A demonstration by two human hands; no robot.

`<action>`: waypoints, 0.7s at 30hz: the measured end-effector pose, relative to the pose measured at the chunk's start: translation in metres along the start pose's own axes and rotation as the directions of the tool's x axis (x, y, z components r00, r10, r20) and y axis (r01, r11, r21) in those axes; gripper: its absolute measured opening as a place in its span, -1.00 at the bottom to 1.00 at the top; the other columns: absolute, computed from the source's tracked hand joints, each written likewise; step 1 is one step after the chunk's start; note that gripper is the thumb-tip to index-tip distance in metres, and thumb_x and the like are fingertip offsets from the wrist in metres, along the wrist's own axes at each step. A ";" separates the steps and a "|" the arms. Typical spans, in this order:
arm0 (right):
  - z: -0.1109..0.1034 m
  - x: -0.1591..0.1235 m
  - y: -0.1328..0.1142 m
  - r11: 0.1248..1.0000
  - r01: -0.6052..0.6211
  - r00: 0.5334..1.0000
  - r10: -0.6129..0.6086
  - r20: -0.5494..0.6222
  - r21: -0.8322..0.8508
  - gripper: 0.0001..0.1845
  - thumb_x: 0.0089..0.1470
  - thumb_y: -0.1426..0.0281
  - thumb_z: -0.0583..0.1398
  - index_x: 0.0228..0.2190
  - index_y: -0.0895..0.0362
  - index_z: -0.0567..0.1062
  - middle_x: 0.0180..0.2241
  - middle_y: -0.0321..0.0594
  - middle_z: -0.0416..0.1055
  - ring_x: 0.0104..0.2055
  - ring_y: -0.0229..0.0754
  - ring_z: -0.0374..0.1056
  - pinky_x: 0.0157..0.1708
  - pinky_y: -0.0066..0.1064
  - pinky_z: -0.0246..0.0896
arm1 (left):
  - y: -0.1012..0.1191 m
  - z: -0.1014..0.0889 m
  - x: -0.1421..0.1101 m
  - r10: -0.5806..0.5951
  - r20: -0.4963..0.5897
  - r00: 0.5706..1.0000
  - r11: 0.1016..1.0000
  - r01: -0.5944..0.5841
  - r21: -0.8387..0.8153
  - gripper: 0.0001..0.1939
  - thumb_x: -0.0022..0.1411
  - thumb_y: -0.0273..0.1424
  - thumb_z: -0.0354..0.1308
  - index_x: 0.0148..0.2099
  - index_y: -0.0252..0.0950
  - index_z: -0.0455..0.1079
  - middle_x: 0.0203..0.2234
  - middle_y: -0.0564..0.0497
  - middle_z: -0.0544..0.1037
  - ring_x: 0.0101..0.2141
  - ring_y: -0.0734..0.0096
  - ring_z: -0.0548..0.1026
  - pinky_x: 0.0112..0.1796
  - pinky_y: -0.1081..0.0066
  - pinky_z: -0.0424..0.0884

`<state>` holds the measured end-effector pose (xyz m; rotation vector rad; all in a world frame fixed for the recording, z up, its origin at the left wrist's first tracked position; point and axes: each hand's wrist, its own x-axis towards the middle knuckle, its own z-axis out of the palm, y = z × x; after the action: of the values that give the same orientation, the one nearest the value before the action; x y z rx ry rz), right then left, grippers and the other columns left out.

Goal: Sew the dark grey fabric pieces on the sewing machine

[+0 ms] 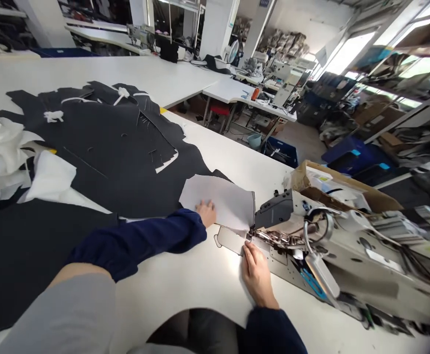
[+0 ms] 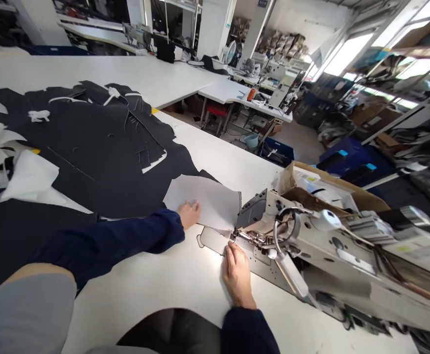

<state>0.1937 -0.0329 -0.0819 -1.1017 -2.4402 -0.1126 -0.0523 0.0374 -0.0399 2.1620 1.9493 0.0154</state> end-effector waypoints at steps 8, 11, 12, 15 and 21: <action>-0.005 -0.010 -0.036 0.825 -0.355 0.888 0.445 -0.117 0.439 -0.65 0.20 0.27 0.02 -0.05 0.16 0.37 0.01 0.08 0.31 0.03 0.04 0.28 -0.01 0.02 0.24 | -0.026 -0.030 -0.067 -0.005 0.048 0.999 0.992 -0.002 0.129 -0.60 0.22 -0.63 -0.10 0.07 -0.47 0.35 -0.02 -0.42 0.39 -0.09 0.03 0.45 -0.25 0.11 0.45; -0.017 -0.017 -0.072 0.267 -0.560 0.661 0.714 0.229 0.784 -0.46 0.18 0.04 -0.02 0.01 0.17 0.28 -0.06 0.05 0.34 -0.13 -0.06 0.37 -0.20 -0.16 0.37 | -0.039 -0.031 -0.128 0.175 0.060 0.983 0.951 -0.184 0.248 -0.51 0.19 -0.69 -0.13 0.12 -0.37 0.32 0.03 -0.33 0.38 -0.07 0.08 0.45 -0.21 0.17 0.47; -0.023 -0.019 -0.084 0.078 -0.569 0.622 0.692 0.366 0.819 -0.42 0.16 -0.01 -0.04 -0.01 0.17 0.29 -0.14 0.00 0.37 -0.21 -0.11 0.38 -0.28 -0.24 0.39 | -0.040 -0.027 -0.150 0.264 0.051 0.963 0.911 -0.266 0.316 -0.45 0.17 -0.71 -0.13 0.17 -0.32 0.28 0.07 -0.29 0.35 -0.05 0.08 0.45 -0.24 0.20 0.49; -0.044 -0.030 -0.109 -0.147 -0.565 0.571 0.641 0.513 0.812 -0.43 -0.02 -0.06 0.14 -0.23 0.19 0.39 -0.42 -0.18 0.38 -0.48 -0.23 0.29 -0.55 -0.39 0.28 | -0.043 -0.010 -0.205 0.510 0.006 0.860 0.760 -0.454 0.466 -0.27 0.04 -0.75 -0.09 0.24 -0.16 0.20 0.12 -0.13 0.34 -0.06 0.13 0.47 -0.37 0.35 0.53; -0.136 -0.124 -0.106 -0.087 -0.455 0.461 0.829 0.318 0.886 -0.52 -0.21 0.01 0.31 -0.58 0.17 0.34 -0.58 -0.33 0.27 -0.49 -0.27 0.20 -0.52 -0.45 0.16 | -0.054 0.026 -0.218 0.852 -0.087 0.517 0.505 -0.764 0.403 0.03 -0.11 -0.65 -0.08 0.34 0.12 -0.37 0.12 0.18 0.34 0.01 0.29 0.44 -0.17 0.36 0.49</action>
<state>0.2388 -0.2247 -0.0028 -1.3400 -0.8718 1.2012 -0.1262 -0.1760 -0.0434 3.2653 0.8082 0.1869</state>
